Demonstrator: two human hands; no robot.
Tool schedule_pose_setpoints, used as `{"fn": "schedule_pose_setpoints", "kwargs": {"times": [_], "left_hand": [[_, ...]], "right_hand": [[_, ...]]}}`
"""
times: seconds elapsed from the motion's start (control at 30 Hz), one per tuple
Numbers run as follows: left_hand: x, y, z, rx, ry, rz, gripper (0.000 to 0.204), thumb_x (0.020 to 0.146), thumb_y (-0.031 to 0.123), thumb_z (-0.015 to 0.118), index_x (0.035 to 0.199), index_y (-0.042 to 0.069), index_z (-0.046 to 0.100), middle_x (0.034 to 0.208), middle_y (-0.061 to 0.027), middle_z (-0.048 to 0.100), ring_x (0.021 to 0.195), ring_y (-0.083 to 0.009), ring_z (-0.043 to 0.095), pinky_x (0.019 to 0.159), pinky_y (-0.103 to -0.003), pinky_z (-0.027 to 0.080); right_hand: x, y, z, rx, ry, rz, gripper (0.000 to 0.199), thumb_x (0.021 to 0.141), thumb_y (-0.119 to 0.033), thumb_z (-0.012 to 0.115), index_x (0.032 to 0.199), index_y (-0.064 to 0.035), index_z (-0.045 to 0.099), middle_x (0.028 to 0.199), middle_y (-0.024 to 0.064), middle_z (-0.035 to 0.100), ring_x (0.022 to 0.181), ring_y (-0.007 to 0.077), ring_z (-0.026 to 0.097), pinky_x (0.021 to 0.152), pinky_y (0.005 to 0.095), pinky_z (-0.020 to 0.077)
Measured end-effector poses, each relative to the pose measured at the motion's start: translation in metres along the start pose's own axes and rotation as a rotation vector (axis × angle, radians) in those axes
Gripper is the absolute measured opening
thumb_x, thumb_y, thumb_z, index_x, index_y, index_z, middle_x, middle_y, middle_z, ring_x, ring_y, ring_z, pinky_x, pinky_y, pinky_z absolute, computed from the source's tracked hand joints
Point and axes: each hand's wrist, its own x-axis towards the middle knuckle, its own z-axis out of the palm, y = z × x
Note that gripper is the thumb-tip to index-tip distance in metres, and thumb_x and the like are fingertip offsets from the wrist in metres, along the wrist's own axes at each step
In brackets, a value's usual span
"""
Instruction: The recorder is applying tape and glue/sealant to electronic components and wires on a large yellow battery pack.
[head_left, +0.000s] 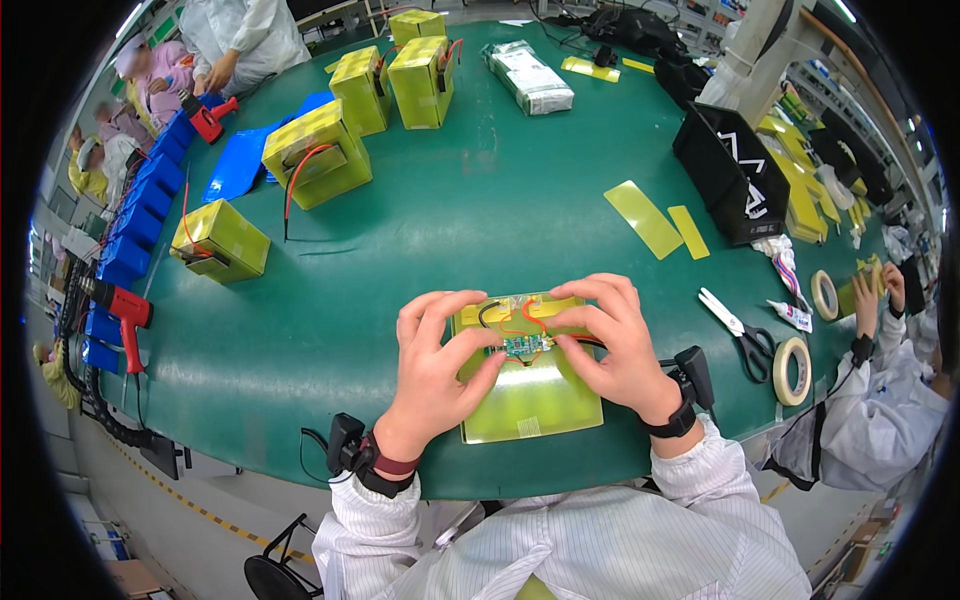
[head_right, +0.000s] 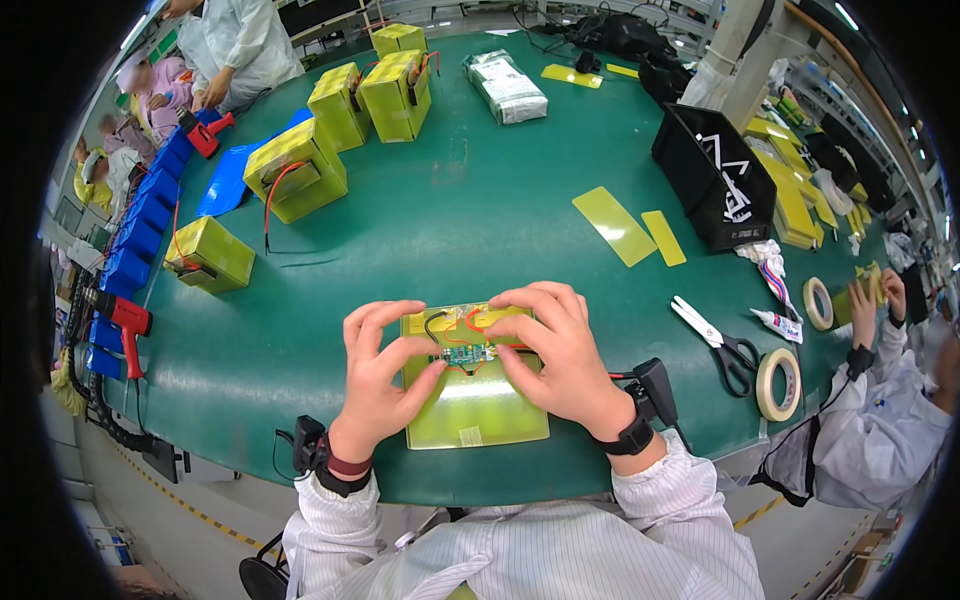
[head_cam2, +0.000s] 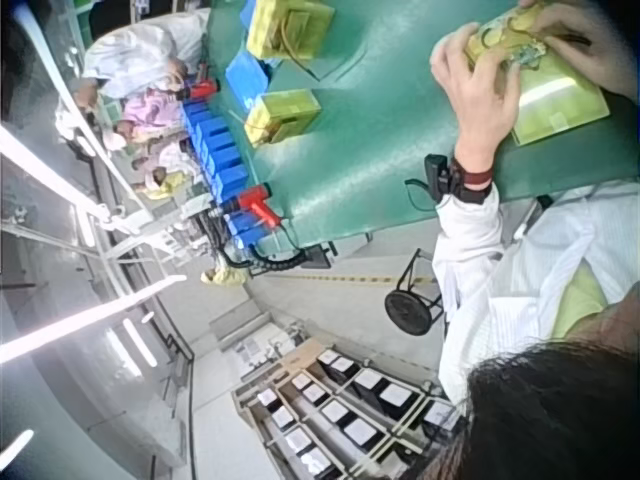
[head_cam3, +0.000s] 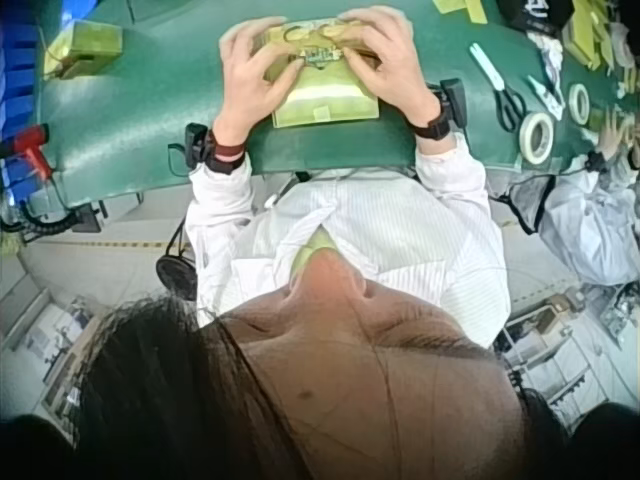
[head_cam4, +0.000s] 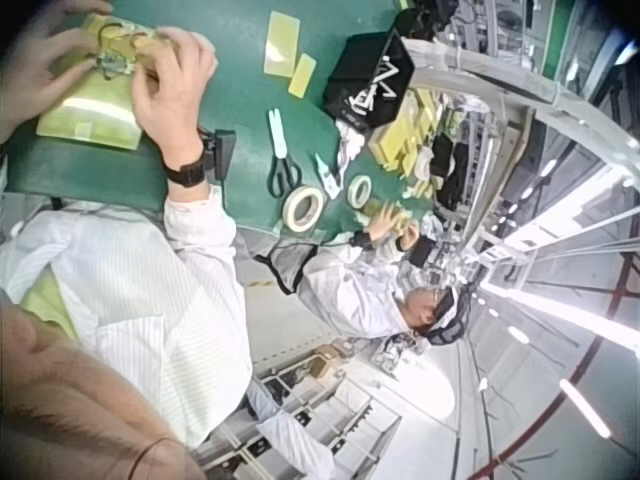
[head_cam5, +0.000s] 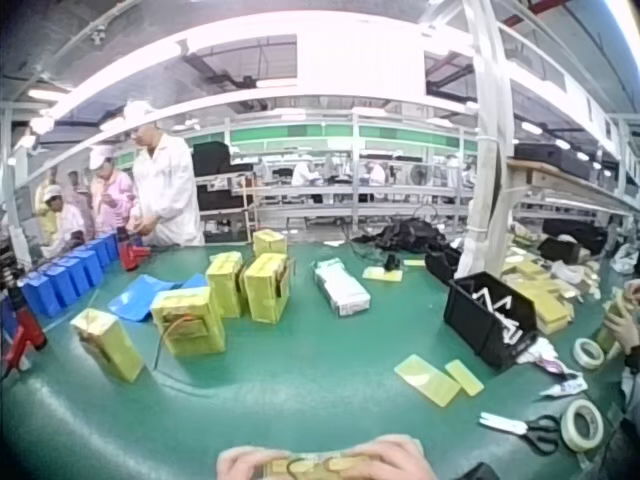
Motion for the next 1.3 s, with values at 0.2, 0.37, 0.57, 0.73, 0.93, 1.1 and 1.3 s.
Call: {"fn": "schedule_pose_setpoints", "kwargs": {"times": [0.2,0.37,0.57,0.73,0.93,1.1,1.3], "left_hand": [[0.002,0.001,-0.003,0.028,-0.023,0.085,0.023,0.067,0.008,0.085,0.085,0.013,0.071,0.126,-0.007,0.062,0.12,-0.0335,0.048,0.1,-0.045,0.041],[0.0,0.0,-0.003,0.016,0.008,0.095,0.024,0.066,0.008,0.085,0.085,0.013,0.071,0.124,-0.0069,0.063,0.119,-0.0334,0.048,0.1,-0.045,0.042],[-0.001,-0.005,-0.002,-0.005,0.054,0.085,0.023,0.066,0.007,0.084,0.084,0.013,0.071,0.123,-0.0069,0.063,0.118,-0.0336,0.049,0.099,-0.045,0.043],[-0.003,-0.006,-0.005,-0.006,0.088,0.084,0.023,0.066,0.006,0.084,0.085,0.013,0.071,0.122,-0.0066,0.063,0.118,-0.0336,0.049,0.1,-0.044,0.043],[-0.004,0.0,-0.004,-0.07,0.084,0.09,0.019,0.068,0.007,0.082,0.081,0.013,0.07,0.121,-0.0031,0.063,0.119,-0.0306,0.051,0.098,-0.043,0.04],[-0.002,0.005,-0.001,0.04,0.054,0.158,0.016,0.067,0.011,0.079,0.079,0.012,0.069,0.121,-0.0029,0.062,0.12,-0.0272,0.052,0.099,-0.043,0.04],[0.0,0.012,0.005,0.243,0.025,0.233,0.013,0.069,0.014,0.078,0.079,0.012,0.07,0.117,-0.0022,0.062,0.121,-0.0248,0.051,0.101,-0.042,0.039]], "right_hand": [[0.001,-0.007,-0.005,-0.147,-0.064,-0.161,0.02,0.072,-0.01,0.078,0.09,-0.0121,0.069,0.116,0.0002,0.063,0.112,0.0258,0.054,0.095,0.0437,0.0404],[0.005,-0.014,-0.005,-0.359,-0.12,-0.34,0.011,0.075,-0.014,0.071,0.086,-0.0137,0.068,0.118,0.0001,0.062,0.114,0.022,0.054,0.099,0.0429,0.0408],[0.015,-0.025,-0.012,-0.478,-0.247,-0.439,0.012,0.076,-0.015,0.068,0.088,-0.0123,0.07,0.12,0.0007,0.061,0.116,0.0198,0.054,0.102,0.0421,0.0412],[0.027,-0.029,-0.013,-0.541,-0.373,-0.563,0.016,0.077,-0.014,0.068,0.091,-0.0078,0.071,0.119,0.0006,0.061,0.116,0.0184,0.055,0.101,0.041,0.0419],[0.018,-0.022,-0.005,-0.527,-0.298,-0.532,0.016,0.076,-0.014,0.07,0.091,-0.0069,0.071,0.113,0.0006,0.061,0.113,0.0188,0.055,0.098,0.0394,0.0418],[0.015,-0.024,-0.001,-0.477,-0.217,-0.441,0.013,0.075,-0.012,0.071,0.086,-0.0075,0.067,0.11,0.0005,0.061,0.109,0.0193,0.056,0.092,0.0383,0.042],[0.013,-0.026,0.002,-0.457,-0.179,-0.365,0.012,0.073,-0.01,0.072,0.083,-0.0082,0.066,0.105,0.0005,0.061,0.105,0.0201,0.057,0.088,0.0378,0.0422]]}}
